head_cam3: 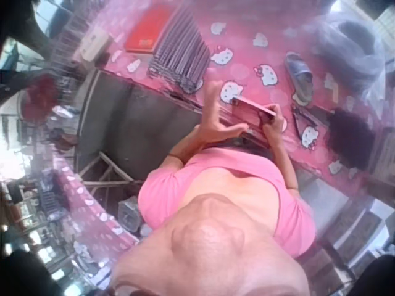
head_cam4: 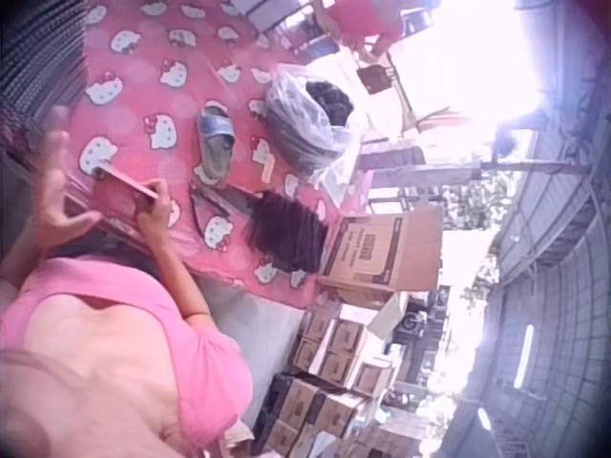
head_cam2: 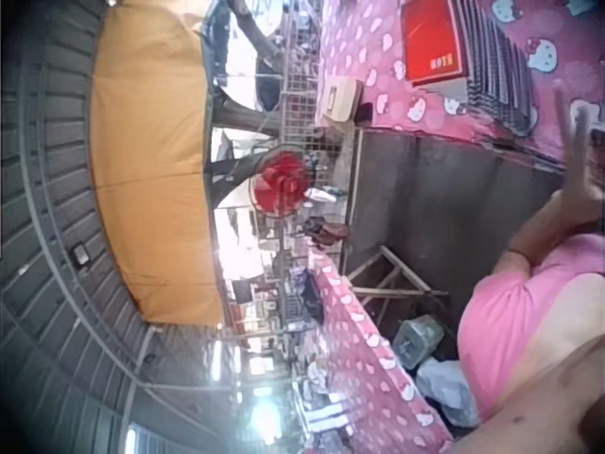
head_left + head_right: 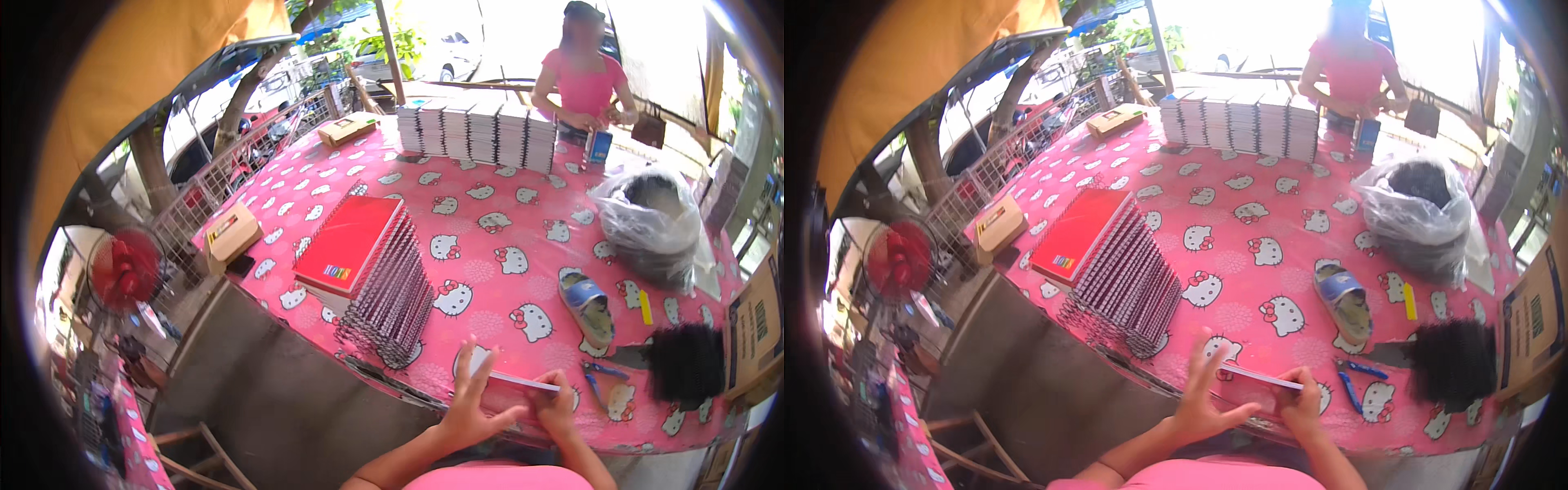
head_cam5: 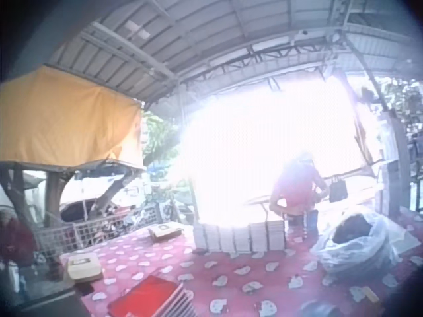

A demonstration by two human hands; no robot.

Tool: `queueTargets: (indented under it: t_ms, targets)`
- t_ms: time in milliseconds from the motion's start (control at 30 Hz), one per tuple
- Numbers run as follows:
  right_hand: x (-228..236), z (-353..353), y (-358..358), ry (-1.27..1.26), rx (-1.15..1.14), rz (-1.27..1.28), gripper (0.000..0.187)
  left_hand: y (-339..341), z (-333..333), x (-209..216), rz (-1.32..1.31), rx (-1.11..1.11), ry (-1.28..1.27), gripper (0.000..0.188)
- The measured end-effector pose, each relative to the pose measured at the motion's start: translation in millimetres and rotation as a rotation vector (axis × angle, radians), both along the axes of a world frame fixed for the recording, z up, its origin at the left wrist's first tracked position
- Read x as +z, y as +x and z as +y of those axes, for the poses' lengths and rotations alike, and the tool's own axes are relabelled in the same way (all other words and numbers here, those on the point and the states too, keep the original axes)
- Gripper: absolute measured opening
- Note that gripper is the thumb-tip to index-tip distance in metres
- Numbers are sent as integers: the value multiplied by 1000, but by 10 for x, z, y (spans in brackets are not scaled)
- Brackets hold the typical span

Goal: The person assembles spiral notebooks by inserting metal spring coils into the pre-punched holes of notebook covers and pages, using pliers to trim and crimp the wire ends, and applying tape to the spines.

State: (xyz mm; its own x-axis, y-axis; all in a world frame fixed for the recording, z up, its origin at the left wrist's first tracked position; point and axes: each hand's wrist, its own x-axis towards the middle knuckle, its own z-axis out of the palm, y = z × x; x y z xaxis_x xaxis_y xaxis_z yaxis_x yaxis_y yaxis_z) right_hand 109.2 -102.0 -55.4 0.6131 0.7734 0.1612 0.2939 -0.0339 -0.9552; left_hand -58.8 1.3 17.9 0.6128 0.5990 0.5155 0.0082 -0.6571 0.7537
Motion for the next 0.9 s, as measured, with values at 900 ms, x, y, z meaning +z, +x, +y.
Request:
queueTargets:
  t_ms: [900]
  targets:
    - [159,-1076,2292,-869,-525,-871,34,158,134,72,16,-139,256,25]
